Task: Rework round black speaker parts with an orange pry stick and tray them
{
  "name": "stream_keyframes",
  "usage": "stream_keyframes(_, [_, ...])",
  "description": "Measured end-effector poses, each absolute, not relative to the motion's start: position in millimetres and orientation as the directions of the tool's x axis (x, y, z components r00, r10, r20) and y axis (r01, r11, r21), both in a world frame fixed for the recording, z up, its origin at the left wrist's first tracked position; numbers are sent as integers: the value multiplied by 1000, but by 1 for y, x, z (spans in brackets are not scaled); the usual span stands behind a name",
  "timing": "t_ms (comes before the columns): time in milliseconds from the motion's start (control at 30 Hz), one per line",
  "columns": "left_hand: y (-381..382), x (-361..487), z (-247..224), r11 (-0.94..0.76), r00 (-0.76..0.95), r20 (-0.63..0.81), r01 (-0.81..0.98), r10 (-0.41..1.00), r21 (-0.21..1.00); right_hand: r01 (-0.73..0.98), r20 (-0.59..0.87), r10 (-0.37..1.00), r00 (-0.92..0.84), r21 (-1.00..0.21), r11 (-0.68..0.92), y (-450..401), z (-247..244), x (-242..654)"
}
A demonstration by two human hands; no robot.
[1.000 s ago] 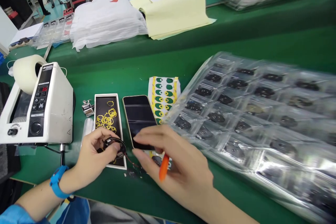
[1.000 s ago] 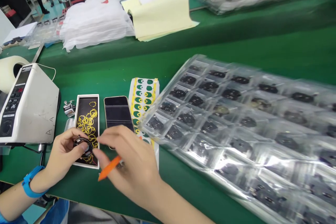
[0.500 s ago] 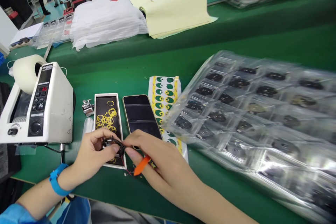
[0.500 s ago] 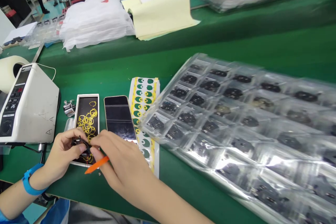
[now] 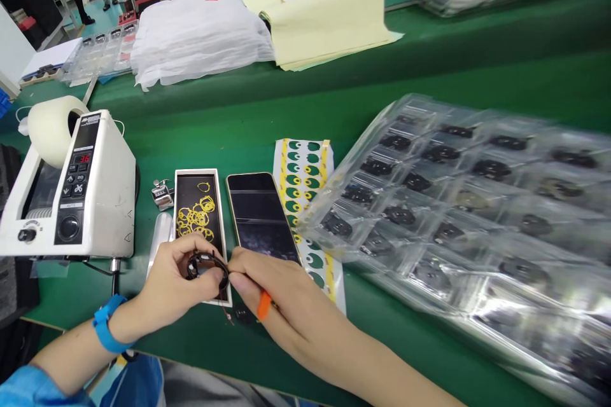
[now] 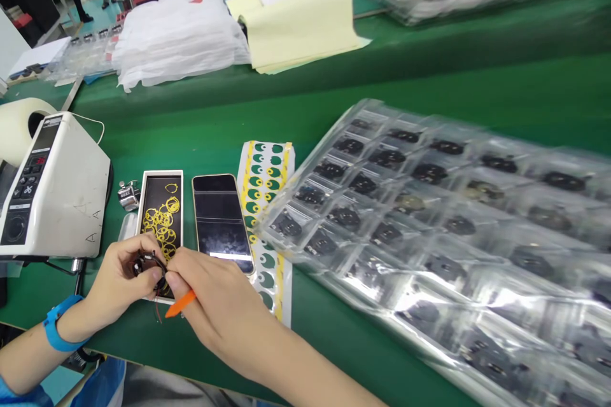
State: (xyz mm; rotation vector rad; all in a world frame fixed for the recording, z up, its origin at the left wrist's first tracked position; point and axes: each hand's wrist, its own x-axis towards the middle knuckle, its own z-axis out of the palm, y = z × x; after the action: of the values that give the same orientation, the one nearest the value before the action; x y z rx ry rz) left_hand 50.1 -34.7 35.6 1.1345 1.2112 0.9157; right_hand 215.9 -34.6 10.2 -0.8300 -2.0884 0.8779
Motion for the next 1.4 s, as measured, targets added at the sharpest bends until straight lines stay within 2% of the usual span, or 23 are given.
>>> stream_keyframes(133, [-35,48,31,319,164,-309,-38,937,947,274,241,808,-538,-857,438,-33,10,219])
stream_keyframes(200, [-35,47,29,340,168,-326,-64,930,938,271,231,803,-549,-860,433,-32,8,220])
stream_keyframes(333, [-34,48,28,317,180,-301,-65,937,946,284,248,799,-547,-843,457,-31,9,220])
stream_keyframes(467, [-33,50,30,267,167,-256,-49,952,962,286,90,834,-545,-915,286,-31,14,218])
stream_keyframes(567, [-34,49,29,272,125,-267,-27,956,962,244,27,847,-530,-952,183,-29,17,218])
stream_keyframes(767, [-34,47,26,372,118,-362,-86,925,924,234,6,878,-478,-963,134,-25,18,217])
stream_keyframes(933, [-35,45,25,364,150,-352,-64,924,929,231,-68,882,-465,-972,46,-25,15,214])
stream_keyframes(1000, [-36,44,23,282,117,-281,13,952,959,213,-81,902,-425,-977,13,-26,11,212])
stream_keyframes(1067, [-38,42,19,55,44,-64,191,997,980,157,-88,917,-388,-987,-29,-26,7,212])
stream_keyframes(1100, [-39,41,17,-93,41,85,305,996,948,110,-106,913,-394,-992,-68,-26,6,212])
stream_keyframes(1167, [-41,40,12,-346,140,321,505,937,791,-8,-138,886,-442,-987,-158,-25,2,213])
stream_keyframes(1200, [-43,40,10,-427,218,371,569,902,703,-59,-146,867,-477,-978,-198,-25,1,215])
stream_keyframes(1300, [-50,42,12,-522,372,370,672,851,526,-113,-113,839,-532,-973,-203,-21,-8,226])
stream_keyframes(1367, [-61,42,16,-529,381,370,670,847,521,-69,-25,839,-544,-995,-74,-17,-18,235])
stream_keyframes(1400, [-68,40,19,-512,356,370,646,858,566,-42,72,859,-506,-997,58,-14,-24,239])
